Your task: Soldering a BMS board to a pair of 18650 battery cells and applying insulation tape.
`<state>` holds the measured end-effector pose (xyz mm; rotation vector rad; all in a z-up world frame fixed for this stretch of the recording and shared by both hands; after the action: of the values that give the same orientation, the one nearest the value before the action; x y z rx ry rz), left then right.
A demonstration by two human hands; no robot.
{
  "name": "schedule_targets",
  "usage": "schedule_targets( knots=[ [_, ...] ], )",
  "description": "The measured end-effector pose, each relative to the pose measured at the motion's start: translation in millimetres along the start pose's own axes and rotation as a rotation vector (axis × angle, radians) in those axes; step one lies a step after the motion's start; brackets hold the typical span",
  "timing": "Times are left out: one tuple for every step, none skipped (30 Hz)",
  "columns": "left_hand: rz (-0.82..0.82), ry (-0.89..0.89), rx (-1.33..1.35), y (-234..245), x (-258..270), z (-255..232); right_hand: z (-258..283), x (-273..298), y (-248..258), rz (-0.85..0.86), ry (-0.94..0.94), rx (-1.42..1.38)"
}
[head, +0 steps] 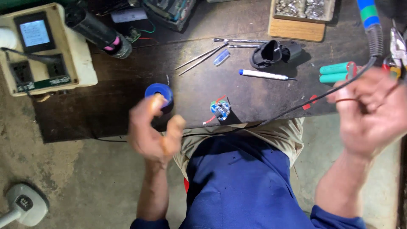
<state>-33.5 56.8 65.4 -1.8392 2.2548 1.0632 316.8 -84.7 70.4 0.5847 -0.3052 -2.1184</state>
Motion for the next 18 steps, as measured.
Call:
schedule_targets(
  knots=[
    [0.046, -0.007, -0.143, 7.3, -12.9, -0.9, -11.8, -7.2, 1.7, 0.013, 0.029, 0.052],
    [0.091, -0.012, -0.288, 15.8, -26.4, -1.7, -23.0, -15.5, 2.0, 0.027, 0.060, 0.102],
    [0.081, -0.010, -0.300, 15.7, -27.7, 7.0, -23.0, -27.7, -2.5, 0.034, 0.068, 0.090],
    [0.182, 0.003, -0.443, 8.9, -28.5, 17.3, -26.8, -39.5, -6.9, 0.073, -0.007, 0.159],
    [0.284, 0.018, -0.585, 1.8, -29.1, 28.7, -31.3, -51.3, -10.8, 0.111, -0.081, 0.228],
    [0.282, 0.020, -0.586, -1.5, -29.7, 32.1, -26.7, -61.0, -18.4, 0.113, -0.080, 0.227],
    [0.285, -0.004, -0.642, -6.3, -30.2, 35.1, -18.0, -70.9, -26.0, 0.104, 0.025, 0.209],
    [0.295, -0.027, -0.693, -12.7, -28.3, 37.9, -10.1, -77.2, -31.7, 0.098, 0.122, 0.194],
    [0.302, -0.023, -0.689, -12.7, -30.0, 39.1, -18.9, -80.5, -35.5, 0.101, 0.116, 0.199],
    [0.275, -0.076, -0.580, -13.2, -32.9, 36.9, -24.5, -83.9, -36.0, 0.053, 0.166, 0.183],
    [0.248, -0.128, -0.471, -13.2, -35.8, 34.3, -30.1, -87.1, -36.0, 0.005, 0.217, 0.166],
    [0.249, -0.131, -0.467, -14.0, -35.0, 38.4, -30.6, -89.0, -34.2, 0.002, 0.217, 0.169],
    [0.220, -0.111, -0.406, -12.8, -34.8, 42.6, -27.3, -90.0, -32.4, -0.028, 0.281, 0.325],
    [0.193, -0.090, -0.344, -11.4, -34.5, 47.1, -23.8, -90.7, -31.4, -0.051, 0.344, 0.475],
    [0.195, -0.092, -0.340, -8.3, -36.5, 42.3, -28.7, -86.9, -28.5, -0.053, 0.342, 0.479],
    [0.161, -0.043, -0.219, -2.7, -38.9, 39.8, -33.5, -83.4, -23.8, -0.094, 0.344, 0.422],
    [0.127, 0.005, -0.098, 2.7, -41.0, 38.1, -38.7, -79.7, -19.6, -0.135, 0.346, 0.365],
    [0.129, 0.011, -0.097, 8.3, -43.6, 30.2, -47.5, -62.9, -7.0, -0.130, 0.343, 0.366]
  ],
)
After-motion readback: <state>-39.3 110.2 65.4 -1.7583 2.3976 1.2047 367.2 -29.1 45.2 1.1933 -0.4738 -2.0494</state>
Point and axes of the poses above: each hand's wrist, its own x-axis away from the middle knuckle, its own y-axis out of the back of the hand, z = x × y, the point moved 5 cm from there along -x, towards the middle knuckle, and after that the axes turned 3 degrees about z, right-handed, at the moved point
